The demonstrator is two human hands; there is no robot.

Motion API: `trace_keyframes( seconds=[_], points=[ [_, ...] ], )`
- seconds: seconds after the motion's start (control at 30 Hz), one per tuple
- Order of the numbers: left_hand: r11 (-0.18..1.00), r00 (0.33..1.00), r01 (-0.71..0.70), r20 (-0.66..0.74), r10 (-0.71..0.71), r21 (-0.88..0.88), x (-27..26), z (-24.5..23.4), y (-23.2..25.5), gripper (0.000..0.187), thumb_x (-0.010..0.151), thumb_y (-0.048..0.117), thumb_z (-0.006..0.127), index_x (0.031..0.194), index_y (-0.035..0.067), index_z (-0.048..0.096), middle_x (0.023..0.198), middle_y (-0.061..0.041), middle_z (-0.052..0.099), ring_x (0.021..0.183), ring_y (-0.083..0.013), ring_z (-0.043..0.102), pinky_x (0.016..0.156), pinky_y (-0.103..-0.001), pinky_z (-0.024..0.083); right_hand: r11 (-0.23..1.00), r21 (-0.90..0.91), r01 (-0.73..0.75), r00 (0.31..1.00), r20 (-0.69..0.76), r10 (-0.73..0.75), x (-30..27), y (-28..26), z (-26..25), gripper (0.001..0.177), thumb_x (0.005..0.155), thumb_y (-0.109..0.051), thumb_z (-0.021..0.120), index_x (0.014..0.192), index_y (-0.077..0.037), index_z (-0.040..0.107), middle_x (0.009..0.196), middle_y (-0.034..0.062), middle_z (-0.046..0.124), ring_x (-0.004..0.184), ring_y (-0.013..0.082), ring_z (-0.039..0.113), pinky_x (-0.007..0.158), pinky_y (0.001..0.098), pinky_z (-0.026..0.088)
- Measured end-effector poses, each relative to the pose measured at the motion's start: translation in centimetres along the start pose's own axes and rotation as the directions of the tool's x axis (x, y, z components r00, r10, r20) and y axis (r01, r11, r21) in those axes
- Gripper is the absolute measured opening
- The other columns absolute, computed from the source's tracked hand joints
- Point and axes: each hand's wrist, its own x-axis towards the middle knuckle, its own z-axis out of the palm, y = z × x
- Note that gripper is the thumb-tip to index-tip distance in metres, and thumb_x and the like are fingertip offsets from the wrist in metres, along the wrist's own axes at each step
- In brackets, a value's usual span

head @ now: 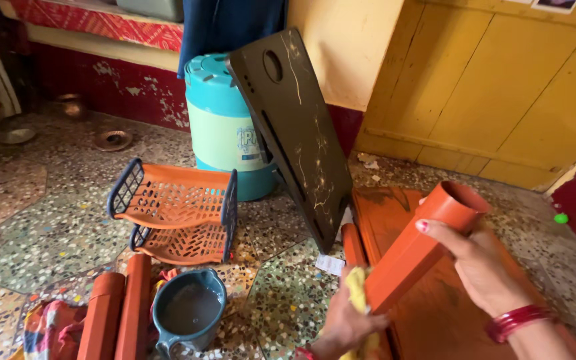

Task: The person wipes several orange plastic pipes with a yellow cloth, dipping the cloth into a small blue pitcher of water between wipes. The pipes are handled one at a time and placed back on the floor.

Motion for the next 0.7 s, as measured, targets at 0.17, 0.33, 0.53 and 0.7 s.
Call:
trace_keyframes(
  seconds=[0.17,0.33,0.53,0.7],
  points=[
    [0.989,0.972,0.146,-0.185,-0.143,0.001,-1.7,-0.5,-3.7,0.090,0.060,0.009,0.087,0.137,0.019,0.042,0.116,-0.012,0.073,0.107,-0.0269,0.073,0.092,-0.038,0.058,0.963,-0.061,0.261,0.961,-0.072,-0.265,-1.2,-1.7,1.7,0.070,0.075,-0.006,0.080,0.139,-0.010,0.051,0.126,0.0047,0.060,0.113,0.0155,0.059,0.099,0.0338,0.049],
    [0.984,0.977,-0.160,-0.133,0.169,0.073,-0.8,-0.8,-1.8,0.095,0.071,0.010,0.091,0.144,0.014,0.030,0.131,-0.016,0.056,0.120,-0.0294,0.060,0.104,-0.041,0.050,0.918,0.318,0.238,0.953,-0.261,-0.157,-0.7,-2.1,1.5,0.053,0.077,-0.001,0.075,0.125,-0.016,0.059,0.123,0.0005,0.064,0.106,0.0134,0.065,0.094,0.0320,0.055],
    [0.884,1.000,0.010,-0.003,-0.013,-0.467,-0.1,1.3,6.8,0.064,0.094,0.031,0.050,0.154,0.017,0.029,0.134,-0.002,0.058,0.102,-0.0182,0.061,0.086,-0.034,0.054,0.889,0.311,0.335,0.905,-0.370,-0.212,0.5,-0.1,1.7,0.032,0.090,-0.003,0.077,0.117,-0.010,0.062,0.112,0.0041,0.069,0.104,0.0118,0.065,0.096,0.0283,0.052],
    [0.887,0.851,-0.437,-0.387,0.355,-0.149,2.2,4.1,14.3,0.050,0.117,0.038,0.034,0.160,0.011,0.038,0.125,-0.026,0.065,0.101,-0.0341,0.063,0.086,-0.047,0.051,0.914,0.243,0.324,0.912,-0.338,-0.233,0.3,0.3,3.3,0.023,0.091,-0.011,0.074,0.112,-0.005,0.067,0.109,0.0014,0.070,0.101,0.0114,0.066,0.091,0.0282,0.053]
  ],
)
